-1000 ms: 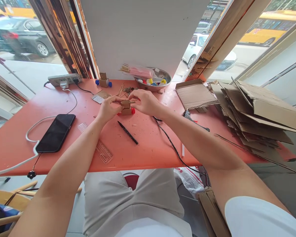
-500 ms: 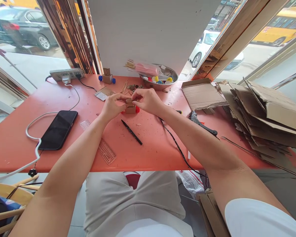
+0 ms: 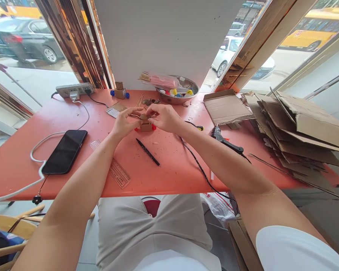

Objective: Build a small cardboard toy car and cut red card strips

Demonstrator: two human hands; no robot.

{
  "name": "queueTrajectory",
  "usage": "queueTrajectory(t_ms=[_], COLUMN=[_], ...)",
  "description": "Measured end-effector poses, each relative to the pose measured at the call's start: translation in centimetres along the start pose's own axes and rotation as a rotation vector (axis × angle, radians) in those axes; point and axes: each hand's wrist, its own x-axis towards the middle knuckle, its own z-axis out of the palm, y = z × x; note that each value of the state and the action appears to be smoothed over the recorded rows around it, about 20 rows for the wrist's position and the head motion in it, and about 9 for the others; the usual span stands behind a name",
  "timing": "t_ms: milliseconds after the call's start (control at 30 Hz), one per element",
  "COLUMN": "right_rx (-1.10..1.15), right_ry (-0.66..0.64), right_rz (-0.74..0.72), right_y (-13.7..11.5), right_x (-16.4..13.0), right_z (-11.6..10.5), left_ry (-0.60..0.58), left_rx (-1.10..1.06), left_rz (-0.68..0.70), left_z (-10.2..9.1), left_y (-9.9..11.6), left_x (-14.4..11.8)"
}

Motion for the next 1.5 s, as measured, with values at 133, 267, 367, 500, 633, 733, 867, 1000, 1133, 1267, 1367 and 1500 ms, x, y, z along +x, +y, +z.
queueTrajectory(t_ms=[133, 267, 367, 500, 633, 733, 867, 1000, 1133, 1267, 1367, 1500], right_rx=[-0.009, 0.043, 0.108, 0.139, -0.003, -0.059, 0.063, 0.231, 0.302, 0.319, 0.244, -0.009], right_ry=[0.102, 0.194, 0.213, 0.171, 0.173, 0.172, 0.173, 0.278, 0.426, 0.451, 0.412, 0.283], right_rz=[0.031, 0.117, 0.175, 0.187, 0.122, 0.076, 0.129, 0.216, 0.304, 0.429, 0.499, 0.586], right_y=[-0.7, -1.5, -2.3, -3.7, -4.9, -5.4, -5.4, -4.4, -3.5, -3.4, -3.0, -1.8], right_x=[-1.2, -2.7, -3.6, -4.2, -4.5, -4.7, -5.0, -5.9, -8.1, -11.0, -12.7, -13.5], right_z=[-1.5, -2.7, -3.0, -2.8, -2.2, -1.5, -1.3, -3.1, -6.6, -9.1, -9.7, -9.7], left_ry=[0.124, 0.242, 0.152, -0.132, -0.228, -0.226, -0.220, -0.170, -0.128, -0.137, -0.165, -0.152], left_rx=[-0.158, -0.207, -0.196, -0.205, -0.253, -0.268, -0.287, -0.272, -0.190, -0.084, -0.021, 0.028], left_rz=[0.014, 0.058, 0.072, 0.029, -0.004, 0.009, 0.028, 0.045, 0.071, 0.108, 0.132, 0.150], left_z=[-0.5, -0.6, 0.3, 2.3, 3.4, 3.5, 3.3, 2.7, 1.7, 1.3, 1.1, 0.4], left_y=[-0.2, 0.7, 2.6, 5.4, 6.7, 7.0, 7.0, 6.8, 6.5, 6.6, 6.8, 6.9], left_x=[0.2, 0.2, -0.8, -2.6, -3.5, -3.5, -3.4, -3.0, -2.5, -2.4, -2.6, -2.8])
